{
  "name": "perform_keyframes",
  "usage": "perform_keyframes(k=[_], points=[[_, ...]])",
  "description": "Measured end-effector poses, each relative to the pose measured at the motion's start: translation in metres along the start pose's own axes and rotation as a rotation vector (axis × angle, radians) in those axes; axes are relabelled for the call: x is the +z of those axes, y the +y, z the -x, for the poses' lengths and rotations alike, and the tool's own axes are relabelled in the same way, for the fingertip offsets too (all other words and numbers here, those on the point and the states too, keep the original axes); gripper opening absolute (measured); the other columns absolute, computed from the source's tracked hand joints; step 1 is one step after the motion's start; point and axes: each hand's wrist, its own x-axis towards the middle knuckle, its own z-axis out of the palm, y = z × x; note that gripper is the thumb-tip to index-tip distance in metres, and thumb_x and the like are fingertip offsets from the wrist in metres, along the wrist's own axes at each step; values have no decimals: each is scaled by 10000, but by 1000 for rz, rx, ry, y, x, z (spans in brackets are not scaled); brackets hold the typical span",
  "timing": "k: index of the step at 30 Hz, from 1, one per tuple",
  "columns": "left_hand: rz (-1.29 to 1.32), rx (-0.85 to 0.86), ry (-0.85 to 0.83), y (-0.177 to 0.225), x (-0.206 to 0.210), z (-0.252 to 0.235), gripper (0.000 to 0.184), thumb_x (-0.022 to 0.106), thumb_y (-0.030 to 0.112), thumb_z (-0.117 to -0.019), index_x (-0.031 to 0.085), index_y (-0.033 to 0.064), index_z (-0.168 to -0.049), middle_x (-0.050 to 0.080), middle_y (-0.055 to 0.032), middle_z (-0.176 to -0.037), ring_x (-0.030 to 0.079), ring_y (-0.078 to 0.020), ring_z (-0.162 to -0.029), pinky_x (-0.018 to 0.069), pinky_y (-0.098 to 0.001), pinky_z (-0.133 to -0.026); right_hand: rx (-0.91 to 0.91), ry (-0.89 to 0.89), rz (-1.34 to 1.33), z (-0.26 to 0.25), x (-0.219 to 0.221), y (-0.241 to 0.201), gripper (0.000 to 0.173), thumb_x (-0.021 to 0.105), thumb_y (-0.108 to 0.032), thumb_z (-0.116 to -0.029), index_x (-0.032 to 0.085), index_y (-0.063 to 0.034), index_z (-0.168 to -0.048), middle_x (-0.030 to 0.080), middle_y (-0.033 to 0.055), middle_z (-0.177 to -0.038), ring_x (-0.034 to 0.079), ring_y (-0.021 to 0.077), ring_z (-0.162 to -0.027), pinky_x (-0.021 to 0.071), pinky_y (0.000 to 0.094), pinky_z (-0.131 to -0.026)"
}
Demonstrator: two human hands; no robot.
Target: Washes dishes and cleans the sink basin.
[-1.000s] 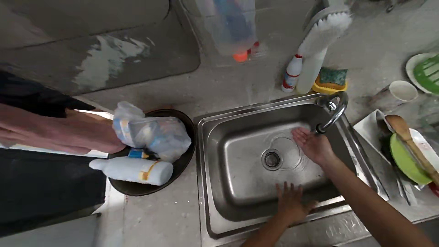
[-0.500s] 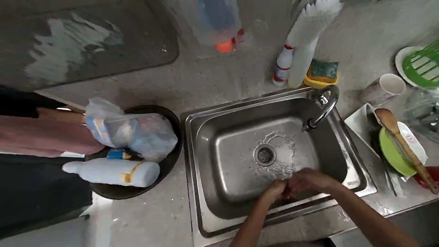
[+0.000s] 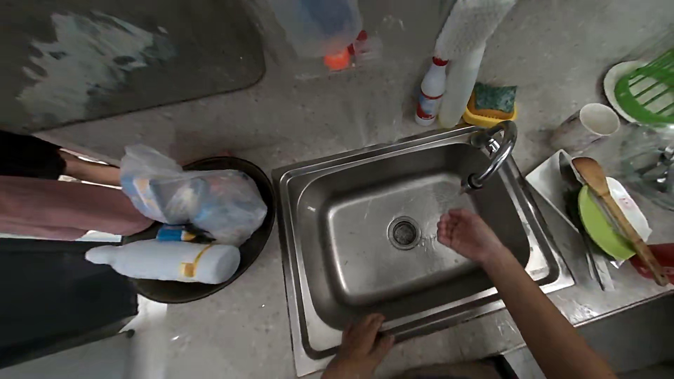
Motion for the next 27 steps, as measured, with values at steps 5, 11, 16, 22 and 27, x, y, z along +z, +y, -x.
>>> perform_keyframes(k=[5,11,16,22,27], points=[[-180,179,-139,62,46,-67,627,426,415,-1092,293,97,-1616,324,-123,-1659,286,-299,-1538,172,-553,-1244,75,107,19,46,-47,27,458,307,-289,-1107,409,-192,-672,377,-74,-522,356,36,-432,337,181,-439],[-394,686,-14,153,125,-155,599,463,392,-1075,364,113,-1596,306,-60,-1676,240,-326,-1554,223,-557,-1227,-169,562,179,81,-109,4,382,291,-242,-1118,467,-119,-802,438,-33,-587,424,66,-467,400,212,-465],[-411,743,-75,201,119,-221,521,447,406,-1083,486,144,-1532,395,-56,-1632,183,-323,-1571,49,-610,-1248,-258,595,626,88,-100,-16,427,323,-209,-1127,574,80,-1317,635,228,-1281,639,276,-1131,514,440,-975],[306,173,260,172,22,-227,389,416,168,-1107,579,-98,-1340,565,-284,-1399,532,-387,-1325,396,-506,-1128,-541,382,-103,24,-26,-7,602,125,-347,-1122,491,68,-1360,634,166,-1311,645,202,-1171,519,360,-1006],[1459,145,439,177,-39,-205,537,206,331,-1143,401,-77,-1433,588,-214,-1335,623,-215,-1158,489,-326,-1006,-508,409,-582,-24,15,-2,594,116,-365,-1116,351,38,-1483,514,204,-1434,564,246,-1269,454,364,-1064]])
